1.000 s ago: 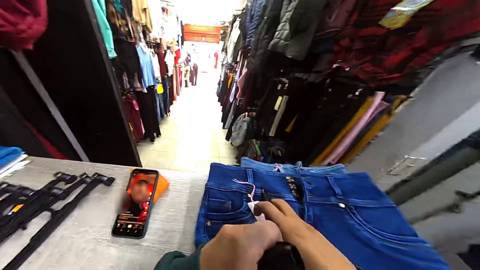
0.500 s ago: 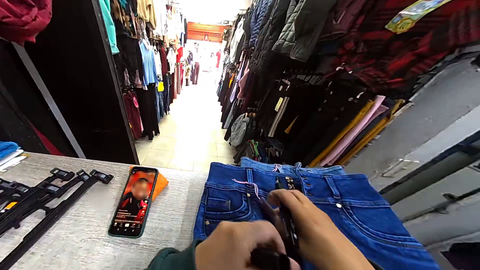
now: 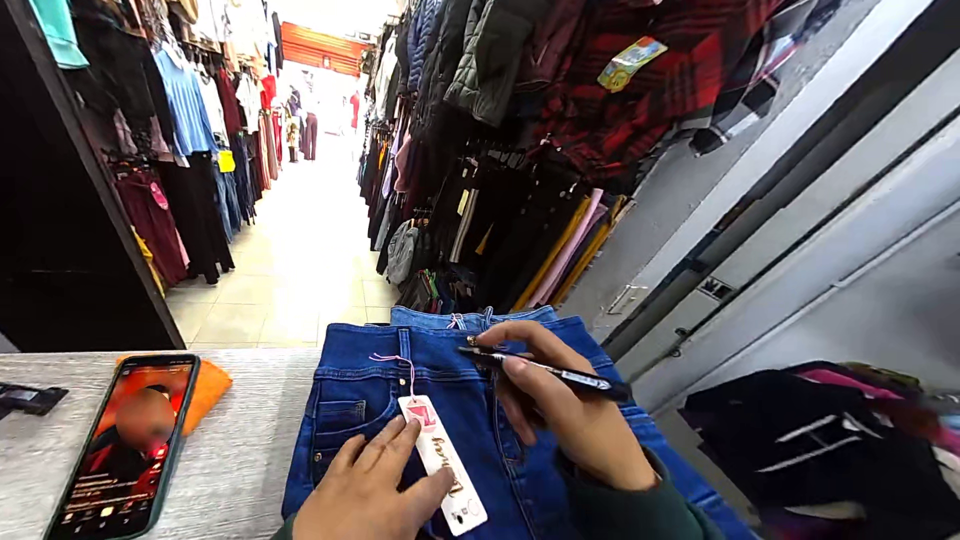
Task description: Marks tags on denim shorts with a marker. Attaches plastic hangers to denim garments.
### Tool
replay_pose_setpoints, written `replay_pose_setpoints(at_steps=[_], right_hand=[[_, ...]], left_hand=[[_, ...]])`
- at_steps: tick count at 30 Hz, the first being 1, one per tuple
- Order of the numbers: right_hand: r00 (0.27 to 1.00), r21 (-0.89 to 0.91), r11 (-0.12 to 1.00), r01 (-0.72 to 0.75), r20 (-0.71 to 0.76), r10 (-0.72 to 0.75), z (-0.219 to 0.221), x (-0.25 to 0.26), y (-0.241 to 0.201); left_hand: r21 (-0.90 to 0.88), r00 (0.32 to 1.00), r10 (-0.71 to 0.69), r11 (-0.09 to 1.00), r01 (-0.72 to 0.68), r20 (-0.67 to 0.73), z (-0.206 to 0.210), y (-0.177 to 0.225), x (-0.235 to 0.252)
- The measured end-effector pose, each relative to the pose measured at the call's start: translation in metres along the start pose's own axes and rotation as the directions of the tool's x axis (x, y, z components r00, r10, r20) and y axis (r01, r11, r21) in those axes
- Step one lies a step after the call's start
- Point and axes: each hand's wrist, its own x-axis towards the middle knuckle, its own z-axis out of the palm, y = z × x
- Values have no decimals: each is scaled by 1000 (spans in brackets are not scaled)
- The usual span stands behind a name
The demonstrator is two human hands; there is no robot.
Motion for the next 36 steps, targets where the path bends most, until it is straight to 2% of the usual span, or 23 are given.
replay_pose_setpoints(at_steps=[2,5,7,10,13,17,18,20,23,30,36], right_hand=[[992,91,993,-77,106,67,-2,-2,0],[964,30,991,-127,240,116,2,-1,3],[947,21,993,-117,302,106,8,1,6],[950,68,997,-41,311,18,13,1,11],[960,46,999,-25,278,11,8,-5,7],[983,0,983,-184,9,184,30,-32,4],[973,23,973,-230,-34,230,38,-38,4],[965,109,961,-256,-31,260,50,-48,7],[981,164,968,-193,25,191,63,-57,18],[976,117,990,-78,-192,99,81,-66,36],[988,104,994,-31,-146,46,80,-65,41]], left_hand=[[24,997,-22,999,21,76,-1,4,-2],[44,988,-38,999,32,149,-1,7,-3],[52,979,-53,998,44,196,0,6,-3],[51,955,-101,995,91,279,1,7,-2],[12,961,-88,996,87,261,5,4,-3],[-84,960,-37,994,62,276,5,-3,-5],[-121,952,-14,991,54,307,3,-5,-5],[-171,930,31,985,35,367,-1,-11,-5],[-175,896,49,984,33,441,-6,-13,-1],[-212,838,31,972,101,545,-12,-13,7],[-218,820,-31,958,188,571,-15,-7,10]])
